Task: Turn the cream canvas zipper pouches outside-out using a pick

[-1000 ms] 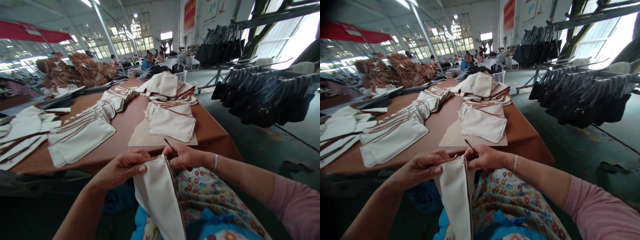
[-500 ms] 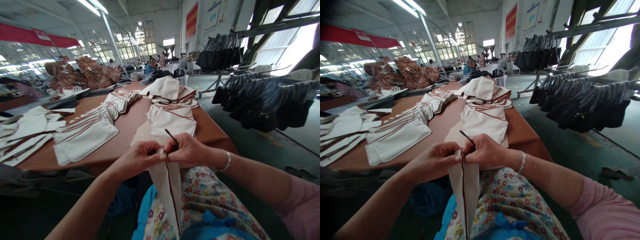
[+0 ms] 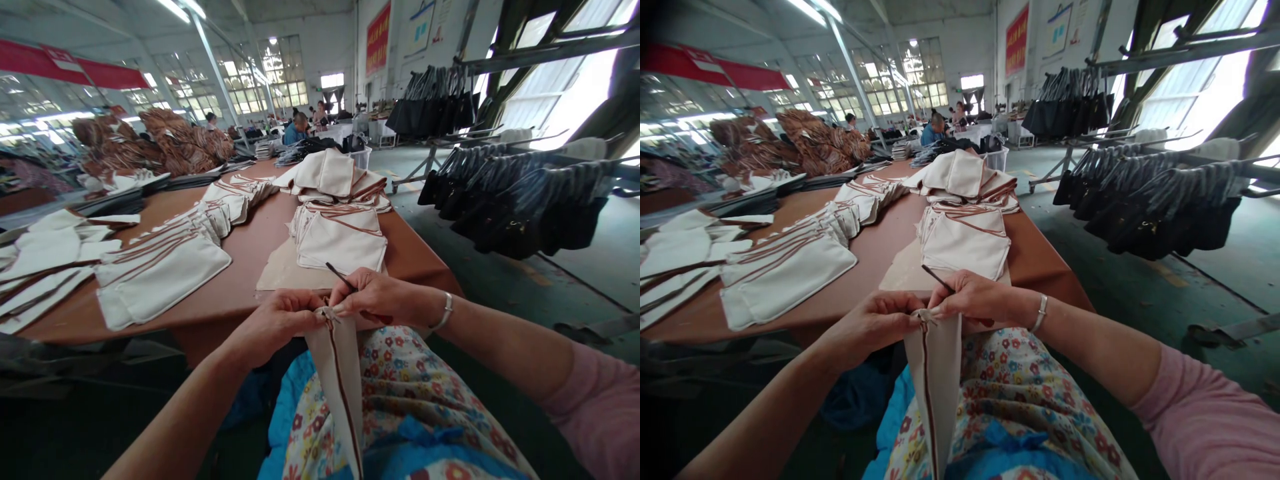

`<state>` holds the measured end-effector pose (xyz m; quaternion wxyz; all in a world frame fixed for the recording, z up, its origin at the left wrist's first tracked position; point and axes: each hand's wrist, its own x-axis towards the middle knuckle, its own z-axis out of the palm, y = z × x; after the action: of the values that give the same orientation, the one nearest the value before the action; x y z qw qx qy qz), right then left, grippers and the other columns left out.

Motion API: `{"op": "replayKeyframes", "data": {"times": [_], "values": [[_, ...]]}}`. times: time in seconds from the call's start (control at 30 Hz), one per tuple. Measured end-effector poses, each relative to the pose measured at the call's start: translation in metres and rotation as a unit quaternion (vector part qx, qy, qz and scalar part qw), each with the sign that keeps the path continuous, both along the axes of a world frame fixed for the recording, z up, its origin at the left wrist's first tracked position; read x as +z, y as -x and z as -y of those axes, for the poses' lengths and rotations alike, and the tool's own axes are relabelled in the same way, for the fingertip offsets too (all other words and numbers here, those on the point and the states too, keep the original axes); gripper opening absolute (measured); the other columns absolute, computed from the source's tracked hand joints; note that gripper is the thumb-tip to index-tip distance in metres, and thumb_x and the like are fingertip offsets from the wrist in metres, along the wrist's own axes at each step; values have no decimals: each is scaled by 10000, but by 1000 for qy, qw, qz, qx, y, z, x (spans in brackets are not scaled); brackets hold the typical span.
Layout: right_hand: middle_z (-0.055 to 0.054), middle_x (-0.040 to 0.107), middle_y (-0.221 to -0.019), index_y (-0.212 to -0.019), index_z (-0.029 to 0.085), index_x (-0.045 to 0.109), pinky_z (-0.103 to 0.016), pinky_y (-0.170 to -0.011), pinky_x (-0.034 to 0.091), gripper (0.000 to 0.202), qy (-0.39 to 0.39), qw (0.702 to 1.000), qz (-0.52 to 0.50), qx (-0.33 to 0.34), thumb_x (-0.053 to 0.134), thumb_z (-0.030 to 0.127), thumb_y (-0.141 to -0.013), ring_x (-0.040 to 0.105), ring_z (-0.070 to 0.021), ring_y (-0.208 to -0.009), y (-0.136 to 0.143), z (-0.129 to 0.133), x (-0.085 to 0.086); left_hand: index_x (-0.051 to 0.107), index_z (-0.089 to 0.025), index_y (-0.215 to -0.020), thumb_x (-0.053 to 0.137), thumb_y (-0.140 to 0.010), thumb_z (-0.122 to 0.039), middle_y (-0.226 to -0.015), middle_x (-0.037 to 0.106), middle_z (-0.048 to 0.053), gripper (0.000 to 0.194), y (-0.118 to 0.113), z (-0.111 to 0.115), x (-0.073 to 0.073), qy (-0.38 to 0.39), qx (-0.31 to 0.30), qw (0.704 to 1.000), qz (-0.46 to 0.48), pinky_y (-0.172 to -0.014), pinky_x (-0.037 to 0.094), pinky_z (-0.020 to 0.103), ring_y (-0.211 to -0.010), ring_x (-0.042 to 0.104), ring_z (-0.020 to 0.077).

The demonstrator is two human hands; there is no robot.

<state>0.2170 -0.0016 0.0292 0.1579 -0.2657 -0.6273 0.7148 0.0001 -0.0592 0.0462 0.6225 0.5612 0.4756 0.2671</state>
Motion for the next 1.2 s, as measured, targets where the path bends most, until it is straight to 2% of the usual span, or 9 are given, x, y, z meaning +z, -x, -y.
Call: {"op": "replayKeyframes", "data": {"times": [0.2,0.33,0.5,0.57,0.63,0.83,0.93,1.07,1.2], "values": [[66,508,-457,-732,126,624,-145,-284,313,113,108,992,-50,-33,655,223,-682,411,-53,-302,9,1,-10,656,-119,-727,665,-705,-240,-633,547,-12,123,-12,4,0,11,58,998,10,-554,283,218,-563,416,93],[75,487,-424,-738,150,594,-172,-227,288,113,125,991,-16,-37,607,257,-705,386,-76,-242,11,3,-22,644,-116,-701,674,-724,-282,-610,522,-23,170,-15,8,-4,-16,69,997,6,-529,274,208,-536,390,79],[87,446,-496,-845,153,579,-161,-283,271,288,-27,999,-19,-27,553,437,-890,351,-44,-300,3,8,-15,632,-124,-705,664,-779,-337,-603,517,-26,228,-12,11,-11,-25,80,996,-20,-508,272,209,-517,387,79],[72,476,-573,-852,146,577,-148,-360,294,329,-91,995,-34,-30,637,469,-849,387,-34,-407,2,10,-10,648,-125,-729,664,-783,-329,-639,553,-14,212,-13,11,-11,-28,72,997,-30,-528,304,207,-549,430,89],[51,516,-630,-811,127,597,-145,-436,310,290,-136,989,-30,-40,741,375,-765,414,-38,-514,2,12,-5,667,-126,-760,661,-790,-322,-675,584,-3,199,-14,11,-11,-36,63,996,-49,-544,326,206,-583,464,102],[79,459,-471,-747,128,630,-180,-365,225,94,-68,990,45,-115,663,216,-753,322,-38,-369,7,18,-1,665,-129,-746,632,-827,-385,-648,551,-11,270,-17,10,-6,-101,46,984,-138,-515,296,206,-585,433,109],[57,512,-516,-730,119,649,-173,-404,268,59,-86,986,24,-143,657,176,-741,373,-39,-417,8,21,-9,661,-132,-744,615,-831,-361,-640,547,-14,249,-20,11,-6,-116,46,976,-177,-508,278,209,-580,433,111],[-1,637,-679,-774,119,695,-187,-549,401,75,-156,971,-42,-177,699,189,-746,522,-82,-595,6,26,-24,632,-137,-717,643,-801,-346,-600,513,-33,225,-23,13,-15,-79,66,986,-128,-493,258,201,-539,401,95],[-46,708,-814,-811,140,713,-245,-710,498,57,-279,939,-112,-166,669,176,-808,630,-144,-760,-2,30,-28,605,-143,-672,699,-749,-344,-584,532,-20,235,-22,16,-24,17,111,994,13,-457,278,200,-495,411,93]]}}
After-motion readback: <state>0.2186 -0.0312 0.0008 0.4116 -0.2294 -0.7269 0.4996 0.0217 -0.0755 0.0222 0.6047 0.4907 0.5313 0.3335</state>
